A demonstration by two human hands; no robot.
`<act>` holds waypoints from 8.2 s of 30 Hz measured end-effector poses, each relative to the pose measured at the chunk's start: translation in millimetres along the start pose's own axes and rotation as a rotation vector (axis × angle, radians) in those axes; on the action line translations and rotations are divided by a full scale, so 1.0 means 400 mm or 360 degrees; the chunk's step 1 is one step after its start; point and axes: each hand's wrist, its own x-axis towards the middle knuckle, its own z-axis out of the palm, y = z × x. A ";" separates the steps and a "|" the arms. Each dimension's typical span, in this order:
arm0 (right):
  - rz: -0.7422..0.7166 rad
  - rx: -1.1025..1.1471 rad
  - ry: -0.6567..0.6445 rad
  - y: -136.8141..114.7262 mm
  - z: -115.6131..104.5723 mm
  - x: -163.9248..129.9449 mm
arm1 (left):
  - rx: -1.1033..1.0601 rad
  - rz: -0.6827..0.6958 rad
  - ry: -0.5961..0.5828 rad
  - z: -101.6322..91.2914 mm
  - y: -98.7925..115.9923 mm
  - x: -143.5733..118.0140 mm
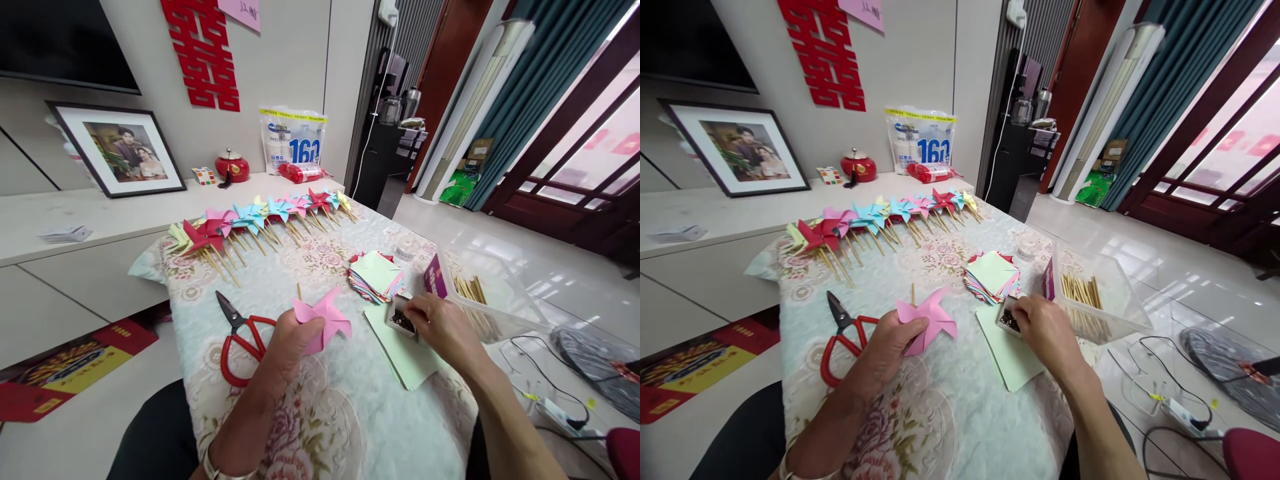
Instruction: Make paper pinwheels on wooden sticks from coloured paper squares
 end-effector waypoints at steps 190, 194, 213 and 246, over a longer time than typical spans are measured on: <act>-0.0558 0.1195 0.0374 -0.221 0.136 0.006 | 0.0269 0.0244 0.0049 0.036 -0.009 -0.006; -0.0483 0.1287 0.0264 -0.222 0.141 0.005 | 0.0197 0.0213 -0.0017 0.043 -0.014 -0.008; -0.0522 0.1145 0.0402 -0.206 0.159 0.013 | 0.0088 0.0200 -0.0043 0.039 -0.024 -0.005; -0.0290 0.1435 0.0086 -0.210 0.149 0.012 | 0.0240 0.0251 -0.0106 0.034 -0.026 -0.004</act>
